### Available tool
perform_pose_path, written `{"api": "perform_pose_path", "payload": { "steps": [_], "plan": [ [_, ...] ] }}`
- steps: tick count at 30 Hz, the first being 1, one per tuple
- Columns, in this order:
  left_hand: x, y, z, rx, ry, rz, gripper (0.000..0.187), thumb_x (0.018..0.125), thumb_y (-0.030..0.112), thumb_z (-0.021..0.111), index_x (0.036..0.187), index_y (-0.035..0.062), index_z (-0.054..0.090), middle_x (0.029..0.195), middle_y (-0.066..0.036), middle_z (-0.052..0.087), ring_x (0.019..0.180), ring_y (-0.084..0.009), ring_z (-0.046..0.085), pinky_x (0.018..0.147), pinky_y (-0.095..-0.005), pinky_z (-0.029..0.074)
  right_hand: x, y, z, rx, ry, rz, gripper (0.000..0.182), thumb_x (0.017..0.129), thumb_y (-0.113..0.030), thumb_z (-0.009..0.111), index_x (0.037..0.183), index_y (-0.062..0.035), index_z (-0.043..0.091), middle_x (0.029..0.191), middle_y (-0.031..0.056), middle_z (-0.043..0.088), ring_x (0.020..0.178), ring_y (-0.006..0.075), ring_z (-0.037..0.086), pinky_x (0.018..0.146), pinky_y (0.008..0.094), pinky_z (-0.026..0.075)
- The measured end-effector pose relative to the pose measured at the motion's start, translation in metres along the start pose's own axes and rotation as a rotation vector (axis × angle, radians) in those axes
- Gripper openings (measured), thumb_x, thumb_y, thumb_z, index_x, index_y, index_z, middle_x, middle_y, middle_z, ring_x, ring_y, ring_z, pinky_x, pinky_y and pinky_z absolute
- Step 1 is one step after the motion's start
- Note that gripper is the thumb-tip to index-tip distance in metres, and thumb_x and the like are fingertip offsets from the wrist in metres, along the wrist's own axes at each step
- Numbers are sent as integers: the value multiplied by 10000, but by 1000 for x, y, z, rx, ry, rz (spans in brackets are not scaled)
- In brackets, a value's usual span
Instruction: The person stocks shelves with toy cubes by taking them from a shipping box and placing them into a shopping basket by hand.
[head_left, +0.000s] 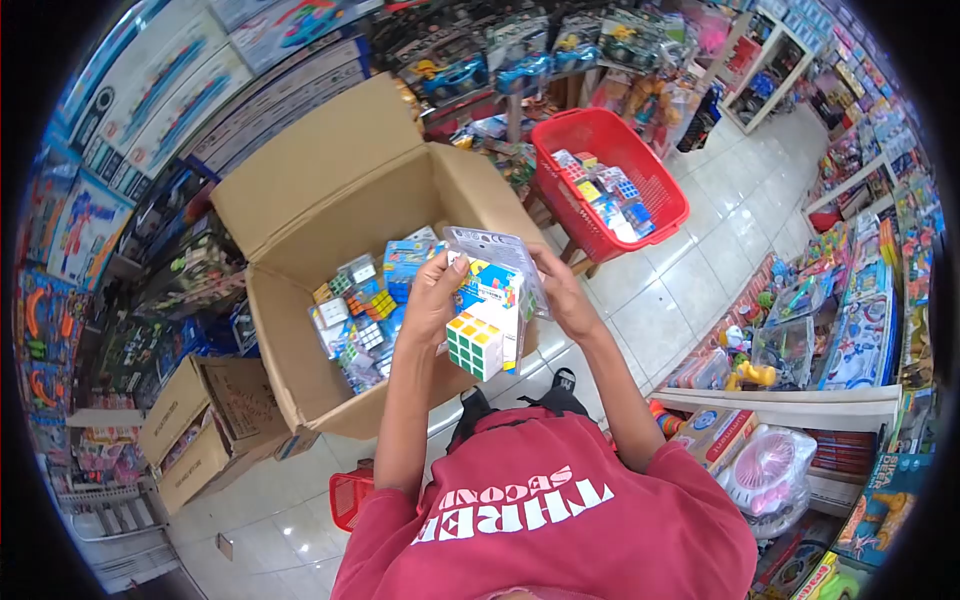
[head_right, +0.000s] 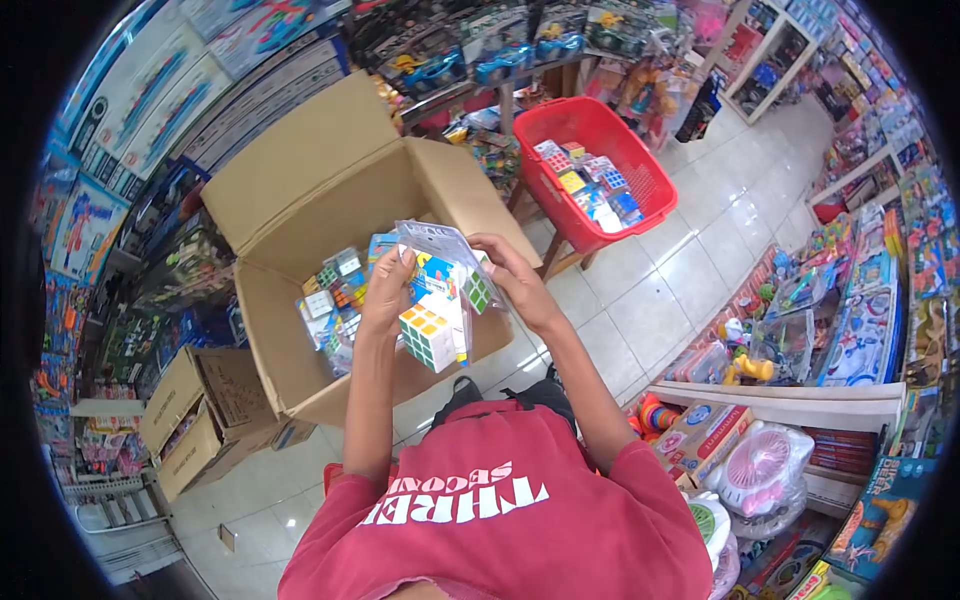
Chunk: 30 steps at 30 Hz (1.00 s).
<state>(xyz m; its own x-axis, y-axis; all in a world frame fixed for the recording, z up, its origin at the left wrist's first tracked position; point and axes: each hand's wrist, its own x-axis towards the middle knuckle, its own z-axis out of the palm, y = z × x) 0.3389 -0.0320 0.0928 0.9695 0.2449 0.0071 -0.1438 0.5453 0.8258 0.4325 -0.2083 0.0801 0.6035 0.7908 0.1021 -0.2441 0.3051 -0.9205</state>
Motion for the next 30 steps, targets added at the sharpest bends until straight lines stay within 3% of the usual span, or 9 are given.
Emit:
{"api": "perform_pose_path", "payload": {
  "steps": [6,15,21,25,26,29,30],
  "plan": [
    [47,-64,62,-80,16,-135,257,934,272,541,1013,30,582,912,-39,647,780,-91,621,711,-252,516,-31,-12,-73,43,95,73,565,953,-371,424,1389,-31,306,1349,85,405,1250,162,389,1037,297,304],
    [95,-175,133,-142,58,-285,276,950,268,514,1075,28,567,951,-52,646,830,-97,623,732,-252,515,-86,-23,-207,144,190,201,481,899,-211,400,1348,-42,371,1292,72,450,1178,146,452,961,277,374],
    [129,-198,137,-136,215,-223,254,949,260,516,1051,39,589,975,-57,650,874,-135,626,789,-303,513,-81,-41,-278,-47,396,193,388,914,-259,476,1266,-99,451,1160,37,521,1043,134,519,873,316,429],
    [156,-207,104,-162,382,-180,202,945,248,524,1022,75,594,980,-55,653,874,-140,629,790,-312,518,-42,-61,-316,-180,447,198,341,898,-243,568,1178,-71,477,1050,72,538,991,130,527,837,346,448],
    [163,-206,98,-170,409,-158,199,946,246,523,1023,77,593,981,-54,654,872,-140,629,788,-313,519,-28,-56,-328,-324,472,155,393,854,-257,632,1137,-35,472,1037,130,544,954,186,558,807,362,469],
    [187,-203,94,-179,458,-103,199,946,239,523,1038,74,585,985,-54,654,862,-136,629,785,-307,518,9,-45,-359,-1055,360,-24,473,800,-300,684,1109,-14,468,1011,171,541,889,280,579,770,391,488],
    [196,-206,89,-182,469,-85,201,946,238,523,1041,71,583,984,-55,655,862,-135,629,785,-305,517,21,-36,-366,-1141,331,-41,552,733,-342,728,1085,-4,468,1026,213,511,863,373,582,757,437,494]
  ]
}}
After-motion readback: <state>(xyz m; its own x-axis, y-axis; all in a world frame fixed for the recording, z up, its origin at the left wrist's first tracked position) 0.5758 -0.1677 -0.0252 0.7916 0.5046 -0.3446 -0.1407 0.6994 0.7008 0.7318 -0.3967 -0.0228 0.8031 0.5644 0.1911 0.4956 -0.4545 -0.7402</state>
